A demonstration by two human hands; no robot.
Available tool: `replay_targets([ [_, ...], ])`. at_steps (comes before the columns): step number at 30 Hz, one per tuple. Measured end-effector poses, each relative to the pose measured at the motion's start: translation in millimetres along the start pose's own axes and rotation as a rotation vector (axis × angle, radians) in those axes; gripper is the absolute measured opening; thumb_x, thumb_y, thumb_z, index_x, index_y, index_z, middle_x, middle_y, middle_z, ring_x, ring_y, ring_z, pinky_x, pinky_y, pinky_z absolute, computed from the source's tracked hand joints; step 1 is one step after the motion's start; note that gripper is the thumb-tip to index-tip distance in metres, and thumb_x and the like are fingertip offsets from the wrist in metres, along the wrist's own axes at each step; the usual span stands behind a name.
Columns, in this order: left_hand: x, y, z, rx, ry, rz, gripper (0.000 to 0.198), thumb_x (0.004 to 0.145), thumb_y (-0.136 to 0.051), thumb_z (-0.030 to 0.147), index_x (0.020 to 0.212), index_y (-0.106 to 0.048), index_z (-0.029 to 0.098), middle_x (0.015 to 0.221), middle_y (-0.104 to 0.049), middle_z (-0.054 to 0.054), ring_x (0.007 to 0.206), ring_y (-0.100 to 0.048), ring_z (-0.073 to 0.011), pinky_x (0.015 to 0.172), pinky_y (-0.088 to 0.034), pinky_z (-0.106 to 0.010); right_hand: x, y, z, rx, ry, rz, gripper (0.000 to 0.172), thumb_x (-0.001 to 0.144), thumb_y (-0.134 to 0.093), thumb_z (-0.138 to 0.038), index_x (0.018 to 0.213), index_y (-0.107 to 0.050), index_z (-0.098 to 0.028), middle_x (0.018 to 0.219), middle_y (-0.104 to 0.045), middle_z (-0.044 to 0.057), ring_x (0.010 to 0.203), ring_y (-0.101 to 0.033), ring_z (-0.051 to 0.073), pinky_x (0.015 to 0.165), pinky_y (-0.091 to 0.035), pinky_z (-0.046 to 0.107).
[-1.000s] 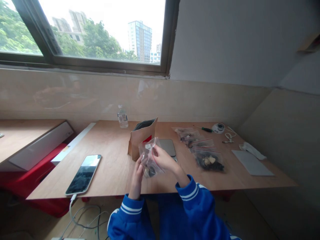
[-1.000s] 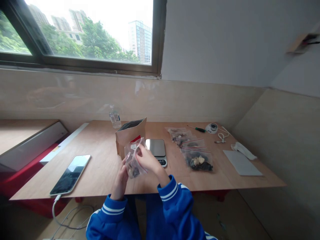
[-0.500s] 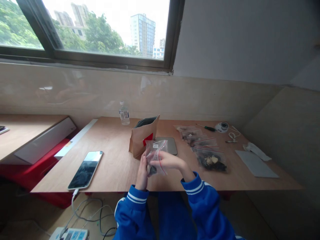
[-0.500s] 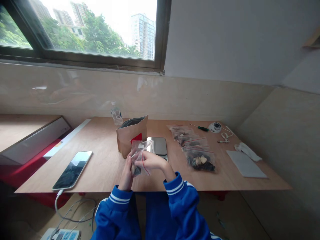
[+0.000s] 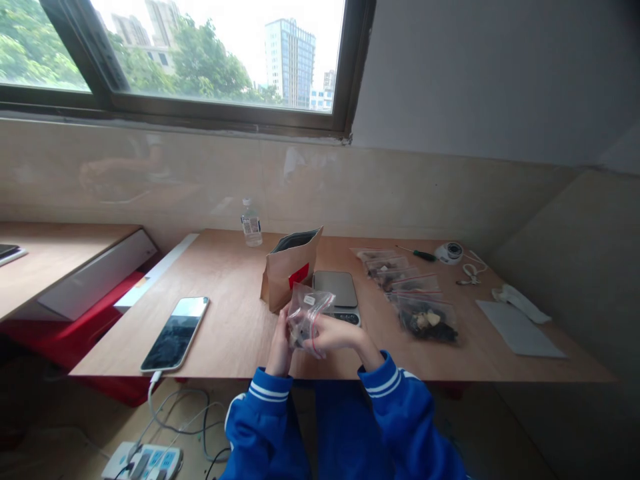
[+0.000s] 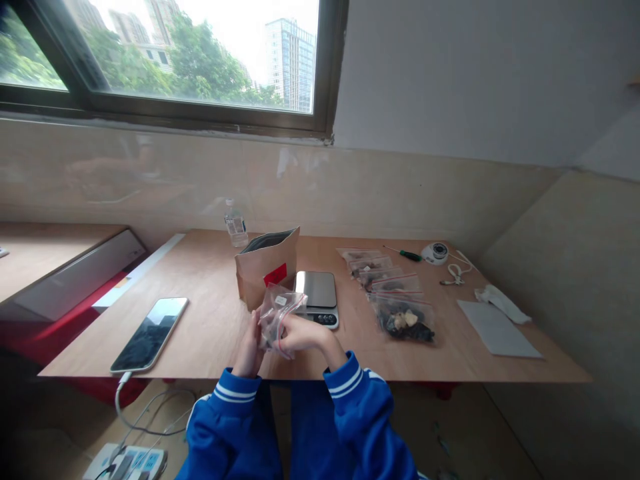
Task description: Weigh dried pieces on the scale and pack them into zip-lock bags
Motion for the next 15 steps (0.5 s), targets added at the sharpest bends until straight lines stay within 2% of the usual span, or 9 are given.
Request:
replay_targets([
  [3,-5.9,1.6,3.0,0.001,0.035,-0.047,0.057,0.078,-0.061,0.052,0.125,-0.057,0.019,0.127,-0.061,-0.012,0.121,-0.053,-0.0291,0.094,-0.048,-0.037,-1.3,10.2,-2.3,0.032,0.074,0.071,0.044,0.073,-0.055,-0.007,0.115,-0.053,-0.02,0.08,-0.064,-0.002,0.069,-0.062,0.013,0.068,-0.051,0.025],
  [6,-10.5,3.8,1.9,-0.037,0.044,-0.107,0.056,0.073,-0.071,0.04,0.123,-0.058,0.02,0.13,-0.059,-0.012,0.12,-0.054,-0.0286,0.093,-0.049,-0.036,-3.3,21.1,-5.3,0.06,0.155,0.145,0.033,0.077,-0.058,-0.013,0.109,-0.056,-0.018,0.101,-0.063,0.003,0.095,-0.061,0.017,0.087,-0.049,0.031],
  [10,-14.4,10.4,-2.1,-0.034,0.026,-0.095,0.048,0.067,-0.077,0.03,0.113,-0.065,0.018,0.124,-0.064,-0.011,0.118,-0.057,-0.0263,0.1,-0.045,-0.037,-5.1,31.8,2.0,0.126,0.158,0.238,0.026,0.083,-0.059,-0.029,0.105,-0.058,-0.017,0.106,-0.063,0.007,0.099,-0.06,0.018,0.091,-0.048,0.035],
  [15,-14.3,13.7,-2.0,0.138,-0.029,-0.052,0.044,0.065,-0.078,0.035,0.102,-0.07,0.013,0.108,-0.071,-0.011,0.107,-0.063,-0.0293,0.099,-0.046,-0.044,-5.3,35.8,10.3,0.119,0.127,0.345,0.042,0.079,-0.067,-0.039,0.113,-0.058,-0.017,0.113,-0.063,0.009,0.102,-0.061,0.02,0.092,-0.048,0.036],
])
Point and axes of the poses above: each hand's wrist, its own x-axis towards the middle knuckle, its own y-axis out of the back of the hand, z = x × y, the point moved 10 cm from there along x, towards the middle knuckle
